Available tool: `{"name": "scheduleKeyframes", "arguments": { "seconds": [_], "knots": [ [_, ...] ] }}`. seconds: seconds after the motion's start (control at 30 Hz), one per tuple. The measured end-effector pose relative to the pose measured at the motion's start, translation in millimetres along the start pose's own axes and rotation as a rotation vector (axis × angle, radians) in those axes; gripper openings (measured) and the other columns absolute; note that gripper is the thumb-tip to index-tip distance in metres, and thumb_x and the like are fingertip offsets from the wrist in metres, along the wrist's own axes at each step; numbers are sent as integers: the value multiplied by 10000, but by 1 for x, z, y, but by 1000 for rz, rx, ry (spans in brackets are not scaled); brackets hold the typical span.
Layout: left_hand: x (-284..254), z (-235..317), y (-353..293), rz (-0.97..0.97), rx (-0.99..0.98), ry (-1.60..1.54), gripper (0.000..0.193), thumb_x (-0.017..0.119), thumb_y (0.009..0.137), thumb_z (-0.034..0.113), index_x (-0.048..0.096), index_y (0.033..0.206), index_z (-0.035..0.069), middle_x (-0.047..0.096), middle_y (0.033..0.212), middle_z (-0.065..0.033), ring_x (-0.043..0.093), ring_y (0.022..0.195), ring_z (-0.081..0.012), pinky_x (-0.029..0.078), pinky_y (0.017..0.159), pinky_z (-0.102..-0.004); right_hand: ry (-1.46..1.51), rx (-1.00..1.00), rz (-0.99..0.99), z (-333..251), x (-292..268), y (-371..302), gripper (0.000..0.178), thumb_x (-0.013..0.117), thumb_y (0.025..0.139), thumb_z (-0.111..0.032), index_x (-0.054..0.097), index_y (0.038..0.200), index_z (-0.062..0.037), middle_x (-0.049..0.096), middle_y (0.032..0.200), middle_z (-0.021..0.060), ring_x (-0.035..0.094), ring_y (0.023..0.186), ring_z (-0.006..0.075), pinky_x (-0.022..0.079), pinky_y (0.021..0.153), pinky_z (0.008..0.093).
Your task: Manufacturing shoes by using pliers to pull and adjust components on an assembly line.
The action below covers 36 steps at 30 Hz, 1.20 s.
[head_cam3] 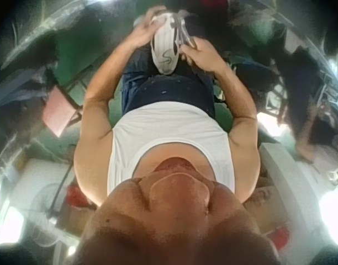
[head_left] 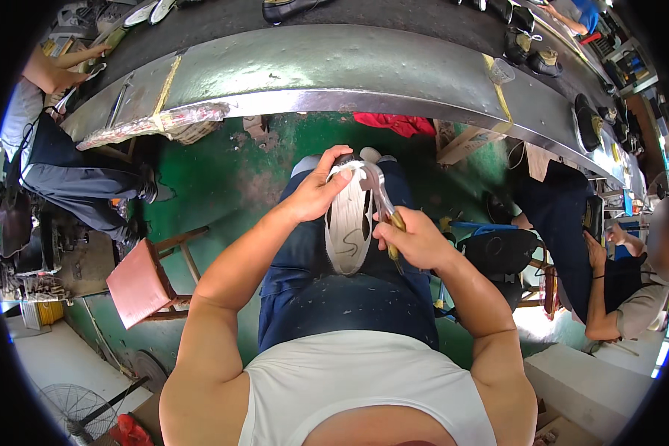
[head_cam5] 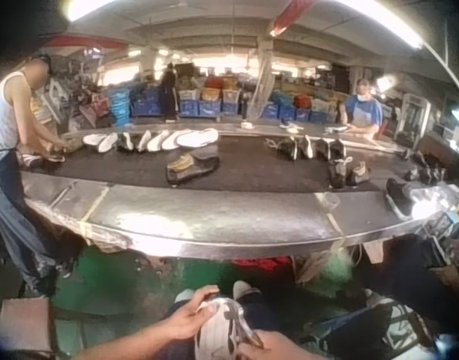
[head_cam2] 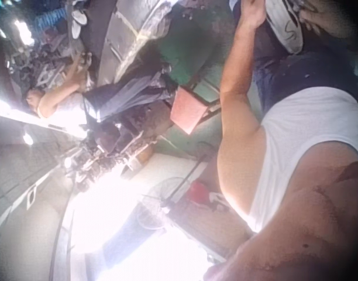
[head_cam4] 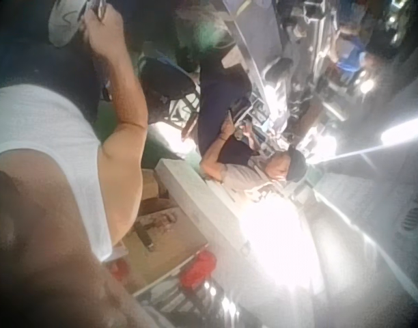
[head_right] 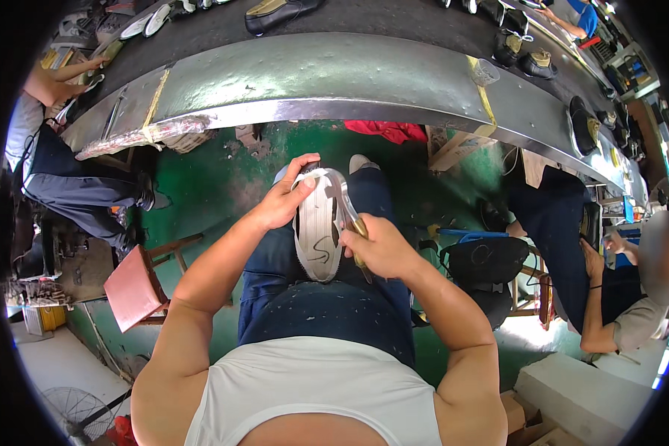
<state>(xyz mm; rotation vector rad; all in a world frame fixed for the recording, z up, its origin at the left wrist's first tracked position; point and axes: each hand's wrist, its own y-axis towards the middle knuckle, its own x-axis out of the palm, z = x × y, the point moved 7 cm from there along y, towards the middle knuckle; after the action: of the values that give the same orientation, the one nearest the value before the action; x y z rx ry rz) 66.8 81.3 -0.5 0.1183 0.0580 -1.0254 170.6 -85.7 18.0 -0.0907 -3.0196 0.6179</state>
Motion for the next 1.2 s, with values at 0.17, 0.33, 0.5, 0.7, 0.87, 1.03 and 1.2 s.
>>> {"name": "scheduleKeyframes", "arguments": {
  "seconds": [0.17, 0.33, 0.5, 0.7, 0.87, 1.03, 1.2],
  "knots": [
    [-2, 1, 5, -78, -54, 34, 529, 558, 1029, 320, 366, 1462, 83, 452, 1391, -148, 433, 1304, -240, 332, 1115, -346, 728, 90, -120, -4, 14, 8, 243, 574, 999, -206, 616, 1123, 0, 668, 936, 77, 652, 849, 156, 508, 631, 261],
    [-10, -18, 2, -22, -15, 32, 482, 556, 1029, 278, 417, 1447, 85, 459, 1409, -151, 443, 1318, -256, 338, 1121, -360, 40, -76, -68, 9, -3, 18, 231, 546, 996, -165, 604, 1121, 21, 674, 950, 85, 652, 818, 148, 538, 675, 304],
    [-13, -35, -2, 60, -110, -225, 394, 597, 1010, 191, 522, 1386, 97, 490, 1385, -80, 459, 1292, -185, 368, 1092, -314, -91, 126, -78, 4, 0, 28, 178, 573, 990, -167, 585, 1063, -6, 679, 865, 93, 640, 676, 168, 540, 669, 334],
    [-23, -46, -7, 180, -56, -298, 395, 653, 975, 142, 555, 1353, 85, 516, 1346, -62, 494, 1239, -168, 392, 1067, -300, -775, -407, 320, 10, 0, 44, 224, 577, 967, -173, 550, 1035, 39, 656, 889, 252, 643, 835, 453, 514, 742, 509],
    [-13, -24, -18, 154, -223, -511, 397, 676, 962, 146, 569, 1339, 85, 535, 1294, -35, 520, 1182, -141, 424, 1019, -284, -923, -286, 260, -7, 11, 25, 216, 581, 940, -124, 536, 1058, 50, 654, 926, 260, 647, 851, 451, 517, 752, 518],
    [-13, -26, -18, 323, -226, -449, 357, 667, 960, 127, 592, 1301, 54, 572, 1231, -11, 554, 1056, -95, 475, 901, -263, -985, -172, 169, -25, 2, 2, 277, 625, 912, -113, 544, 1138, 24, 666, 931, 229, 666, 840, 419, 527, 758, 464],
    [-11, 53, -34, 169, 126, -44, 432, 658, 896, 47, 577, 1320, 31, 487, 1439, -202, 480, 1341, -259, 370, 1101, -365, -437, -294, 3, -33, -8, -40, 227, 682, 899, -144, 646, 1089, -24, 670, 881, 116, 628, 737, 233, 502, 725, 337]
  ]
}}
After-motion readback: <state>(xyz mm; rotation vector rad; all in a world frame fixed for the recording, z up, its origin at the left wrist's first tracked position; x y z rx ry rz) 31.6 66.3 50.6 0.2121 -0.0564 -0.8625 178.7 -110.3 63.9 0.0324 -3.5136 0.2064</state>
